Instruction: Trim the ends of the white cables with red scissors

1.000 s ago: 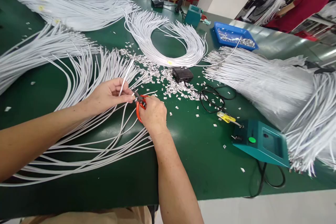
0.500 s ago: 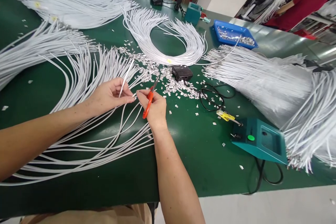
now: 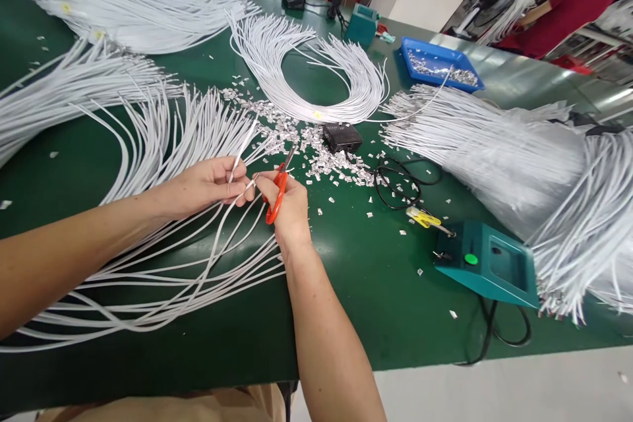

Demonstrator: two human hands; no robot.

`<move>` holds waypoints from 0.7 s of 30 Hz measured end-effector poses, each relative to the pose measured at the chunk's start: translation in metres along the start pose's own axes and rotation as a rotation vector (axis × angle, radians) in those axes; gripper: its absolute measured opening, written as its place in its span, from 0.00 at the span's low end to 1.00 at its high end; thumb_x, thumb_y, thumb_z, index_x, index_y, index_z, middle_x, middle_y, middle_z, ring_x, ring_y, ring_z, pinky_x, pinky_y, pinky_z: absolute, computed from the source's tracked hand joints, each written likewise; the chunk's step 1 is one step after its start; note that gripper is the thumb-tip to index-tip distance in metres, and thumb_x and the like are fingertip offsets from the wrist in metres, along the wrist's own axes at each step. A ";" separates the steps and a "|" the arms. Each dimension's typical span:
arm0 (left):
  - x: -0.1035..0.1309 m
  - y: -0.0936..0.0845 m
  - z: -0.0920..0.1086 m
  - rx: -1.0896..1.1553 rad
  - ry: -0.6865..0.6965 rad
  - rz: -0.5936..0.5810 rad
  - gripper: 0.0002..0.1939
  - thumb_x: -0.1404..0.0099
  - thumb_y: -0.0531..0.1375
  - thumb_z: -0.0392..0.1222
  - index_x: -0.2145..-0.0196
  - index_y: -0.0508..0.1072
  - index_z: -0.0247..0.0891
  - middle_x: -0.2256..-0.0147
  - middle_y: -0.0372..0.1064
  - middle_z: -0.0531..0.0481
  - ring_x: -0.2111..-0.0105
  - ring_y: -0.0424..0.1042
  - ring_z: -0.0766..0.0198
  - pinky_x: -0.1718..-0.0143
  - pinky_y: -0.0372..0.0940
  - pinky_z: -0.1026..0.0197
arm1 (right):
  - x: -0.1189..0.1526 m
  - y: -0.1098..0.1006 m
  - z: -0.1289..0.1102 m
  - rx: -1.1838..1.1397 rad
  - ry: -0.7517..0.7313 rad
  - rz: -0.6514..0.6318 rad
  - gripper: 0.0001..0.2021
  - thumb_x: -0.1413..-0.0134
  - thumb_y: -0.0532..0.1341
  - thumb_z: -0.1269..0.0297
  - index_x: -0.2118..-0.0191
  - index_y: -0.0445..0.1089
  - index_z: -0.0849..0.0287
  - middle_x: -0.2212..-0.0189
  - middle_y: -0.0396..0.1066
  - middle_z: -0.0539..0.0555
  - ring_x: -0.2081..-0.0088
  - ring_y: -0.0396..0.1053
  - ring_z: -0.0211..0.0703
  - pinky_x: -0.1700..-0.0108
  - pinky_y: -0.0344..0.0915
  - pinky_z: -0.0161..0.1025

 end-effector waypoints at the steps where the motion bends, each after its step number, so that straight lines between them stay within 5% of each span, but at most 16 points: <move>1: 0.000 -0.001 -0.001 0.016 -0.006 -0.011 0.13 0.37 0.61 0.40 0.70 0.57 0.39 0.71 0.72 0.53 0.73 0.70 0.69 0.72 0.58 0.64 | 0.000 -0.001 -0.001 0.004 0.003 0.017 0.08 0.59 0.65 0.60 0.76 0.72 0.61 0.79 0.66 0.47 0.75 0.59 0.34 0.68 0.59 0.35; 8: 0.003 0.003 0.004 -0.024 -0.021 -0.061 0.16 0.38 0.62 0.43 0.71 0.54 0.40 0.71 0.73 0.52 0.75 0.70 0.68 0.74 0.57 0.64 | -0.005 -0.007 0.005 0.083 0.038 0.049 0.12 0.58 0.66 0.56 0.76 0.72 0.61 0.82 0.61 0.45 0.77 0.56 0.33 0.72 0.54 0.34; 13: 0.004 0.006 0.003 -0.235 -0.014 -0.006 0.12 0.34 0.57 0.51 0.64 0.66 0.38 0.62 0.77 0.43 0.63 0.76 0.60 0.68 0.66 0.61 | -0.008 -0.022 -0.004 0.123 -0.174 0.312 0.11 0.55 0.66 0.56 0.70 0.74 0.60 0.74 0.70 0.49 0.70 0.63 0.36 0.65 0.61 0.35; 16: 0.004 0.011 -0.005 -0.282 -0.021 -0.025 0.18 0.31 0.52 0.54 0.62 0.71 0.36 0.60 0.76 0.40 0.61 0.76 0.58 0.68 0.69 0.60 | -0.007 -0.024 -0.010 0.071 -0.213 0.239 0.14 0.53 0.65 0.54 0.64 0.76 0.57 0.67 0.74 0.52 0.65 0.67 0.39 0.59 0.64 0.38; 21: 0.005 0.014 -0.009 -0.228 -0.056 -0.046 0.18 0.33 0.56 0.53 0.57 0.74 0.36 0.57 0.76 0.41 0.59 0.76 0.57 0.61 0.71 0.57 | -0.004 -0.017 -0.008 0.054 -0.151 0.094 0.11 0.56 0.67 0.55 0.72 0.75 0.59 0.75 0.69 0.48 0.72 0.63 0.36 0.64 0.63 0.36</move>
Point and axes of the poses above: each hand's wrist, its own x-axis away from the middle knuckle, its own y-axis out of the palm, z = x × y, the point moved 1 cm from there along -x, towards the middle knuckle
